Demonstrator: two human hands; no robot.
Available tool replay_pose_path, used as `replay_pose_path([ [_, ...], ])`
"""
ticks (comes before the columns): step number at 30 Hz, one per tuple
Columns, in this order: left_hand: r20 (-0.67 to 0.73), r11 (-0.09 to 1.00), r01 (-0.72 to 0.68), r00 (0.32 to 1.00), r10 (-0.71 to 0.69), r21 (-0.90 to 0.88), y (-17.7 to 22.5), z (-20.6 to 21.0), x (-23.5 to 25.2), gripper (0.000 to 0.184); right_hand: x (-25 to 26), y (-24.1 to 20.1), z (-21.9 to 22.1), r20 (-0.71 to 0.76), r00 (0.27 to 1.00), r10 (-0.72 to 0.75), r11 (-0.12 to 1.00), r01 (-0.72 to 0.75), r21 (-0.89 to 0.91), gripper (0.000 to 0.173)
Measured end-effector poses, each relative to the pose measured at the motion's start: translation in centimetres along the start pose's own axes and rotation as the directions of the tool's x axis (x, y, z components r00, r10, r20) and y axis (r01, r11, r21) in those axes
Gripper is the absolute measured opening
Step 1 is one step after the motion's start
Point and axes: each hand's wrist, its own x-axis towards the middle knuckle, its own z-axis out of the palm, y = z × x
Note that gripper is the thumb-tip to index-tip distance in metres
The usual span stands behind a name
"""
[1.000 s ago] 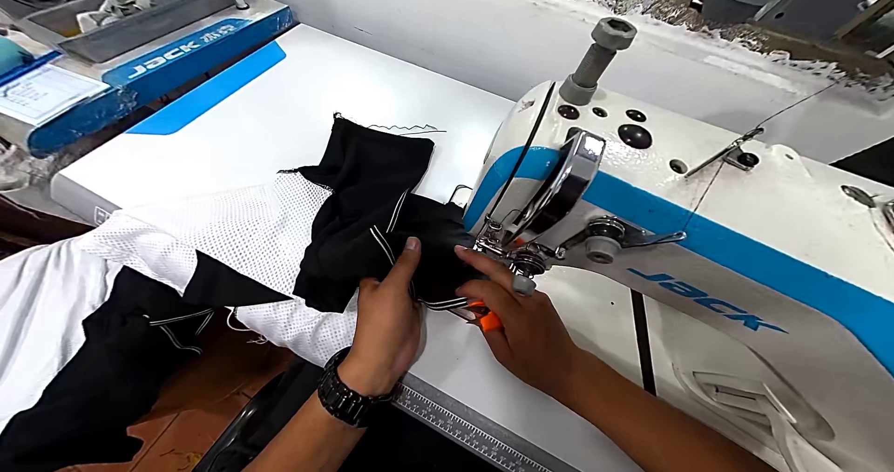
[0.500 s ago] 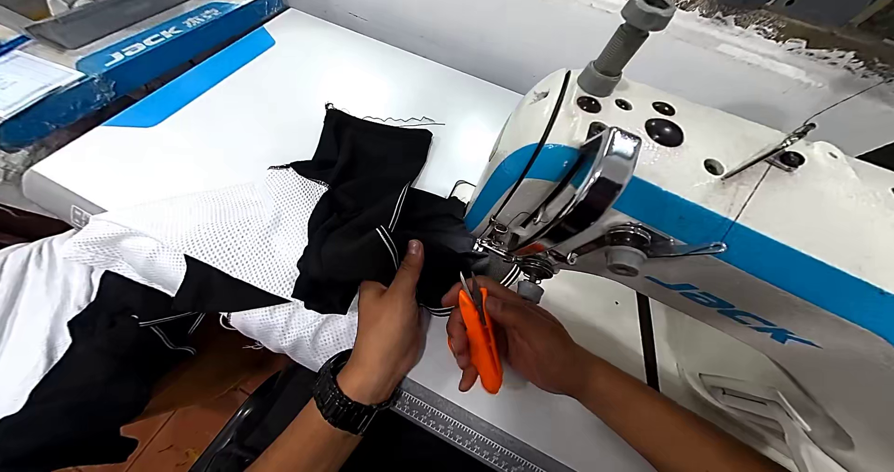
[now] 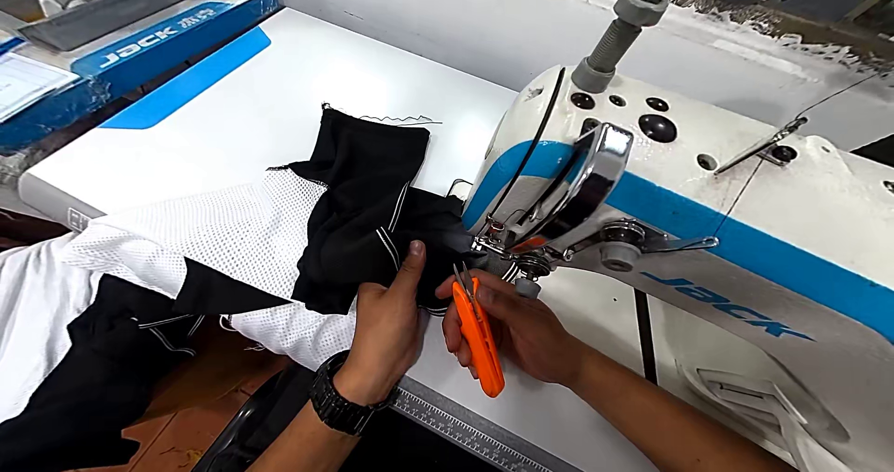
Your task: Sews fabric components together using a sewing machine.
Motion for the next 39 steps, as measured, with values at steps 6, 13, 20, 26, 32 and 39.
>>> replay_pose_path([
  [6,-0.001,1.000,-0.027,1.000,0.027,0.008,-0.1,0.0,0.0,0.031,-1.0,0.7,0.0,0.009,0.953,-0.302,0.878,0.282,-0.387,0.028],
  [13,0.095,0.964,-0.219,0.974,0.207,0.153,-1.1,-1.6,-0.8,0.031,-0.4,1.1,0.1,0.164,0.579,-0.798,-0.190,0.016,-0.982,0.020],
  [20,0.159,0.941,-0.274,0.956,0.246,0.196,-1.4,-2.0,-1.1,0.028,0.4,1.6,1.1,0.072,0.569,-0.819,-0.099,-0.017,-0.995,0.018],
  [26,0.208,0.898,-0.347,0.932,0.298,0.271,-1.6,-2.3,-1.3,0.027,0.5,1.1,1.0,0.125,0.571,-0.811,-0.193,-0.060,-0.979,0.014],
  [32,0.081,0.940,-0.223,0.975,0.208,0.258,-0.4,-1.8,-0.9,0.027,-0.7,1.1,0.0,0.153,0.648,-0.746,-0.261,-0.072,-0.963,0.011],
  [39,0.076,0.968,-0.159,0.986,0.147,0.193,0.0,-2.0,-0.8,0.027,-0.9,1.4,-0.3,0.174,0.628,-0.758,-0.242,-0.023,-0.970,0.016],
])
